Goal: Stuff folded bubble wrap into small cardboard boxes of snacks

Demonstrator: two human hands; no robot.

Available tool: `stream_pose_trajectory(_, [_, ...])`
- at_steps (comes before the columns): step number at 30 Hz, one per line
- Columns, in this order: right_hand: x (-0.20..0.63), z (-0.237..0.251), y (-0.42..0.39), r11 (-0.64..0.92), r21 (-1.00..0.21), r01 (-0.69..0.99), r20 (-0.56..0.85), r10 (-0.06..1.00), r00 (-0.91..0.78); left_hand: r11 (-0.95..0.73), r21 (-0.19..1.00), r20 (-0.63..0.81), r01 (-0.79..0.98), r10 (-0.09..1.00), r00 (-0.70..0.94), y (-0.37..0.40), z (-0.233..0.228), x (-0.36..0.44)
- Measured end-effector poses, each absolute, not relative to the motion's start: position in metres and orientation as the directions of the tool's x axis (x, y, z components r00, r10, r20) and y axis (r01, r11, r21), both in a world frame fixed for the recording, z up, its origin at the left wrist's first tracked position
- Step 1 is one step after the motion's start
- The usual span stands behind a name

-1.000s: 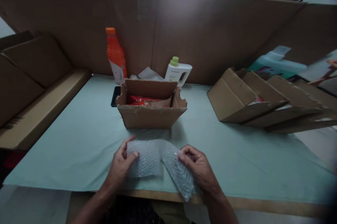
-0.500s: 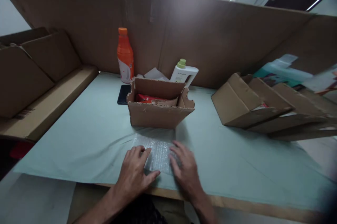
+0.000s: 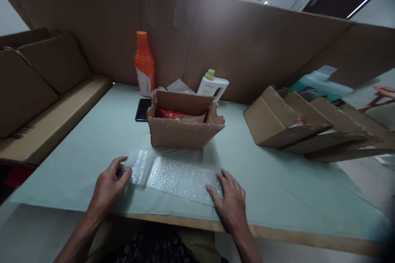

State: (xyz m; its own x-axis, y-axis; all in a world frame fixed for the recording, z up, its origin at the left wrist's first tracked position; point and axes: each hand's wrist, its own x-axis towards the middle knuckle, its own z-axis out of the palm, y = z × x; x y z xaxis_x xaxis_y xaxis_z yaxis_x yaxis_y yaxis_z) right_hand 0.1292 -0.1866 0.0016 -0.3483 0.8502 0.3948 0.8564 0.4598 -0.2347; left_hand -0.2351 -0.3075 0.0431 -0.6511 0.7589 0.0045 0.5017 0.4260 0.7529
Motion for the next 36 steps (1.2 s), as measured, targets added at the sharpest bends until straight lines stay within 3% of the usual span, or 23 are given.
stream_pose_trajectory(6, [0.105,0.019,-0.181,0.481,-0.402,0.779,0.413,0.855,-0.314,0.488,0.604,-0.014,0.630,0.796,-0.604,-0.319,0.039,-0.235])
stream_pose_trajectory(11, [0.110,0.026,-0.162,0.419,-0.313,0.852,0.406,0.870,-0.279,0.437,0.463,0.096,0.771,0.840,-0.533,-0.315,0.036,-0.238])
stream_pose_trajectory(14, [0.108,0.025,-0.150,0.384,-0.338,0.859,0.426,0.876,-0.224,0.343,0.496,0.216,0.798,0.842,-0.495,-0.304,0.041,-0.239])
stream_pose_trajectory(17, [0.093,0.028,-0.130,0.428,-0.501,0.752,0.375,0.891,-0.257,0.255,0.596,0.197,0.762,0.873,-0.446,-0.278,0.051,-0.237])
stream_pose_trajectory(20, [0.068,0.036,-0.101,0.369,-0.675,0.638,0.224,0.927,-0.299,0.184,0.678,0.139,0.712,0.919,-0.370,-0.237,0.058,-0.234])
stream_pose_trajectory(23, [0.048,0.042,-0.070,0.255,-0.764,0.592,0.059,0.942,-0.330,0.170,0.721,0.063,0.672,0.950,-0.307,-0.196,0.057,-0.230])
stream_pose_trajectory(26, [0.043,0.043,-0.043,0.221,-0.775,0.592,0.024,0.946,-0.322,0.165,0.732,0.060,0.661,0.951,-0.304,-0.167,0.054,-0.226])
stream_pose_trajectory(36, [0.033,0.038,0.009,0.308,-0.751,0.584,0.154,0.942,-0.299,0.141,0.705,0.104,0.695,0.949,-0.298,-0.120,0.062,-0.236])
